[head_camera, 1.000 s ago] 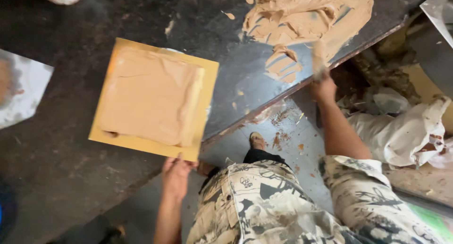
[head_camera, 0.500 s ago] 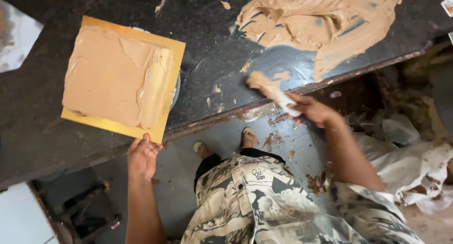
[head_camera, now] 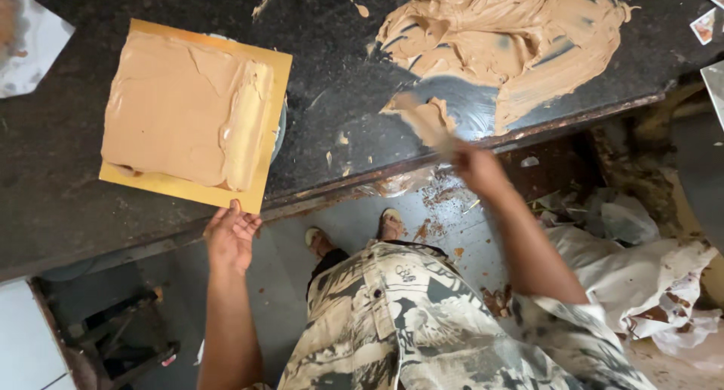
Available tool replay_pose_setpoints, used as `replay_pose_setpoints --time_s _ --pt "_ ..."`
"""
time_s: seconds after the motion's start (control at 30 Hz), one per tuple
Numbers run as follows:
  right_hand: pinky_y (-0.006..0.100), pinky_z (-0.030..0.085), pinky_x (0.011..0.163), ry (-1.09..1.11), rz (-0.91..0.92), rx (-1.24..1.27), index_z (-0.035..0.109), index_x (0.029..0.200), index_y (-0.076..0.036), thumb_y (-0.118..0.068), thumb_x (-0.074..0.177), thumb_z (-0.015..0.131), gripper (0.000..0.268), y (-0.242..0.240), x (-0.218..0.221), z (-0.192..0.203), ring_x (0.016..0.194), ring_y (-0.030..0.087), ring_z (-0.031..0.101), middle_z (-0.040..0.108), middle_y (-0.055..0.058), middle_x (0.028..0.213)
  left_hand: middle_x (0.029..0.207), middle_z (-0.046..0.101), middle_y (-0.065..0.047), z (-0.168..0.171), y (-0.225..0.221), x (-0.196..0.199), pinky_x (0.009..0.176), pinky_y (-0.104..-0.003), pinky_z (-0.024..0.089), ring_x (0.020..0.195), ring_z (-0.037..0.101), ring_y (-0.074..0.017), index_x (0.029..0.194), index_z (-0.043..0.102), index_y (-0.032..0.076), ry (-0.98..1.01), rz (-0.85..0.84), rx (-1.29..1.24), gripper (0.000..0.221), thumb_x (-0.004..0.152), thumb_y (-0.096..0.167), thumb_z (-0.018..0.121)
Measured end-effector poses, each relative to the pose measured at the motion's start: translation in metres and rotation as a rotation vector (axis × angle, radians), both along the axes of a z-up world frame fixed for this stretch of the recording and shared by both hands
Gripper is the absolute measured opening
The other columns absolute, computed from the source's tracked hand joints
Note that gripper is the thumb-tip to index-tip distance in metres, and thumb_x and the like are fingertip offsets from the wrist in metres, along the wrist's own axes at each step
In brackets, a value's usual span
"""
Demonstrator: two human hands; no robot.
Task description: The person applies frosting to the top and sides of a square cake using a spatula.
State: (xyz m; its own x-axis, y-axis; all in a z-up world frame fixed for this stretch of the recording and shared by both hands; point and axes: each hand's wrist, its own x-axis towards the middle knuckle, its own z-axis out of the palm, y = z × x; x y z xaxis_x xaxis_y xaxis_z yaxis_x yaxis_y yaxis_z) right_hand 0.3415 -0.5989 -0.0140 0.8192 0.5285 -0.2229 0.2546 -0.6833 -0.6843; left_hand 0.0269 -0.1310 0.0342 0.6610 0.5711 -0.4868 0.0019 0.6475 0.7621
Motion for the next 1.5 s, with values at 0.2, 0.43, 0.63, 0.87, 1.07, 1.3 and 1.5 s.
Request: replay_pose_setpoints --time_s 0.2,0.43,0.63,0.87,1.07,1.3,1.5 --pt "0.041 0.062 0.077 -0.493 -0.495 0.077 0.055 0.152 -0.009 -0.003 0.091 0.062 0.062 -0.058 -0.027 -0.003 0.088 0.031 0.075 0.074 0.022 0.111 0.093 0.071 -0.006 0.0 0.001 0.0 0.075 -0.034 0.057 0.081 0.068 -0.018 0.114 0.066 0.008 -0.013 0.02 -0.02 0.022 0.1 0.024 0.071" --pt "0.055 0.056 0.073 -0.124 -0.332 -0.135 0.055 0.148 -0.009 -0.005 0.09 0.059 0.058 0.135 -0.051 -0.035 0.078 0.047 0.069 0.07 0.03 0.084 0.093 0.071 -0.008 -0.01 0.006 -0.003 0.077 -0.035 0.058 0.083 0.07 -0.0201 0.11 0.064 0.004 -0.039 -0.038 -0.037 0.02 0.1 0.021 0.069" --pt "0.034 0.049 0.05 0.915 -0.211 0.378 0.049 0.154 -0.011 -0.008 0.097 0.061 0.058 0.13 -0.062 0.019 0.059 0.022 0.058 0.071 0.019 0.082 0.09 0.071 -0.006 -0.016 0.006 -0.002 0.071 -0.034 0.057 0.077 0.069 -0.0178 0.11 0.067 0.007 0.019 0.009 -0.018 0.017 0.098 0.02 0.066" --pt "0.04 0.055 0.086 0.103 -0.288 -0.173 0.067 0.136 -0.013 -0.025 0.101 0.063 0.037 0.082 -0.065 0.081 0.099 0.025 0.065 0.069 0.014 0.122 0.088 0.071 -0.004 -0.012 0.017 -0.011 0.067 -0.031 0.055 0.074 0.066 -0.0151 0.108 0.069 0.005 0.027 0.095 0.022 0.018 0.097 0.019 0.07" --pt "0.048 0.056 0.083 -0.066 -0.078 -0.35 0.071 0.128 -0.019 -0.033 0.102 0.065 0.031 0.117 -0.071 0.039 0.092 0.037 0.069 0.066 0.023 0.119 0.084 0.07 -0.005 -0.016 0.028 -0.013 0.06 -0.026 0.051 0.073 0.063 -0.0124 0.102 0.071 0.0 0.102 0.141 0.025 0.019 0.091 0.013 0.08" --pt "0.039 0.055 0.086 0.329 -0.623 0.289 0.07 0.122 -0.005 -0.03 0.106 0.072 0.03 0.033 -0.092 0.032 0.098 0.021 0.069 0.074 0.015 0.112 0.086 0.072 -0.002 -0.015 0.02 -0.015 0.057 -0.026 0.049 0.072 0.066 -0.0125 0.089 0.063 0.01 0.135 0.253 0.02 0.021 0.086 0.008 0.084" --pt "0.039 0.041 0.059 0.608 -0.461 0.215 0.073 0.127 -0.011 -0.032 0.1 0.069 0.035 0.021 -0.08 0.01 0.07 0.019 0.05 0.064 0.009 0.092 0.085 0.072 0.001 -0.002 0.021 -0.007 0.057 -0.025 0.049 0.069 0.065 -0.0099 0.105 0.062 0.017 0.012 0.333 0.062 0.035 0.079 0.003 0.082"
